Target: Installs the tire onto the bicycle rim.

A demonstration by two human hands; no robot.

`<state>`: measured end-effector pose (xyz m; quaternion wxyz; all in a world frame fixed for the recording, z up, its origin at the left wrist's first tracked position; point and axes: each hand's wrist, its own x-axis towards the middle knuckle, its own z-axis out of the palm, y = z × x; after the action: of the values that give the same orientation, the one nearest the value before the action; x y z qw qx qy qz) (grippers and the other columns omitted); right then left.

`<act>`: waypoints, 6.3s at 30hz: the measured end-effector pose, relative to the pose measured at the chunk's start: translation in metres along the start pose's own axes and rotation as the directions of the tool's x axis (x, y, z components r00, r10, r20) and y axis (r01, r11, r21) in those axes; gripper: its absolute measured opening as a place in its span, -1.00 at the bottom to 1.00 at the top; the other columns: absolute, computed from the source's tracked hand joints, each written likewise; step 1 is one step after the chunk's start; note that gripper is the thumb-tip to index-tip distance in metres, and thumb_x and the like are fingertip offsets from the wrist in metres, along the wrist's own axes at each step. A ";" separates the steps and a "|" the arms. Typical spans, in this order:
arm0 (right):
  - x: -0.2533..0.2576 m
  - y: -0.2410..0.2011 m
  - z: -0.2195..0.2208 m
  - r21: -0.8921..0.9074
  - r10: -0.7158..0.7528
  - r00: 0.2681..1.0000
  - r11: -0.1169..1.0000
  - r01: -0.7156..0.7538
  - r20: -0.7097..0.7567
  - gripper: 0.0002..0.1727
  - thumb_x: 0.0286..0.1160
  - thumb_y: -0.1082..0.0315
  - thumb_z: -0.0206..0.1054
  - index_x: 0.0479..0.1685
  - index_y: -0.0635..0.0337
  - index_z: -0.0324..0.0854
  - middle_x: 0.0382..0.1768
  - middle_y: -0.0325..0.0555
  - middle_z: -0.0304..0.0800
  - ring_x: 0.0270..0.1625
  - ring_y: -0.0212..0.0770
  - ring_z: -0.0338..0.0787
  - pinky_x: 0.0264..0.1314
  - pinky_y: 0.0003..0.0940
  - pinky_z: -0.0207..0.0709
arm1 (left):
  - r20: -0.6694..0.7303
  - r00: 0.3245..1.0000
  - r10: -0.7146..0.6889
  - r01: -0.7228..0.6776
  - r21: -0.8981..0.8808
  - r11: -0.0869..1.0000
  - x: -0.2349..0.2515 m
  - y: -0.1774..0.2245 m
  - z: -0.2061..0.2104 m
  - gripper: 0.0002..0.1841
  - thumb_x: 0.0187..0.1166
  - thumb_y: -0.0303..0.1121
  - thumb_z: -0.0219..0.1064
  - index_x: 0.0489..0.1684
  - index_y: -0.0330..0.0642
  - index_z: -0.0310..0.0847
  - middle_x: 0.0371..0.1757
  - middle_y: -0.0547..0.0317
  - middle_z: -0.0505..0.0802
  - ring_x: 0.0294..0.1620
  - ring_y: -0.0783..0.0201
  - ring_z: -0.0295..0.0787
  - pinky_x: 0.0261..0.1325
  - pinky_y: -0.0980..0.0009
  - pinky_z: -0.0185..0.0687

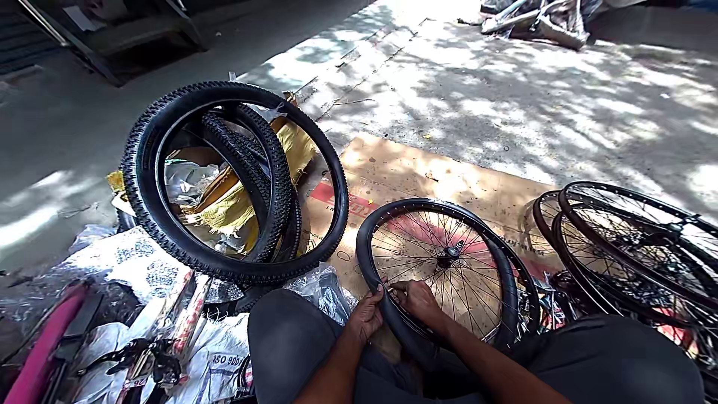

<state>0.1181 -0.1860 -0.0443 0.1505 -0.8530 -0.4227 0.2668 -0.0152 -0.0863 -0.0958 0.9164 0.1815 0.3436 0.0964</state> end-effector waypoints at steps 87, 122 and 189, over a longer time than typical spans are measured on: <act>0.002 -0.002 -0.019 0.220 -0.027 0.998 0.975 0.014 0.056 -0.67 0.64 0.18 0.28 0.31 -0.03 0.59 -0.25 -0.04 0.82 -0.18 0.01 0.82 0.00 0.13 0.64 | -0.031 0.998 0.058 -0.060 -0.040 0.997 -0.001 -0.002 0.021 -0.61 0.85 -0.20 0.08 0.53 -0.16 0.40 0.13 -0.11 0.81 0.09 0.07 0.82 0.17 0.13 0.77; 0.012 -0.001 -0.016 0.175 -0.041 0.998 0.984 0.032 0.047 -0.61 0.76 -0.09 0.16 -0.08 -0.10 0.84 -0.28 -0.11 0.87 -0.16 -0.05 0.83 0.01 0.13 0.62 | -0.025 0.999 0.044 -0.045 -0.027 0.999 -0.002 -0.002 0.023 -0.61 0.82 -0.17 0.12 0.48 -0.15 0.48 0.16 -0.11 0.83 0.14 0.06 0.81 0.24 0.09 0.75; 0.052 0.008 0.028 0.738 0.297 0.889 0.498 -0.455 0.348 -0.82 0.72 0.43 0.27 0.11 0.32 0.66 -0.23 -0.01 0.87 -0.37 -0.22 0.87 -0.27 -0.31 0.79 | -0.322 0.944 0.078 -0.059 0.066 0.996 0.025 -0.002 -0.017 -0.55 0.83 -0.04 0.08 0.23 -0.28 0.59 -0.05 -0.17 0.80 -0.17 -0.02 0.79 -0.04 0.07 0.78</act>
<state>0.1327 -0.1479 -0.0879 0.4187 -0.7355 -0.0707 0.5280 -0.0081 -0.0763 -0.1235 0.8382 0.2004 0.4854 0.1470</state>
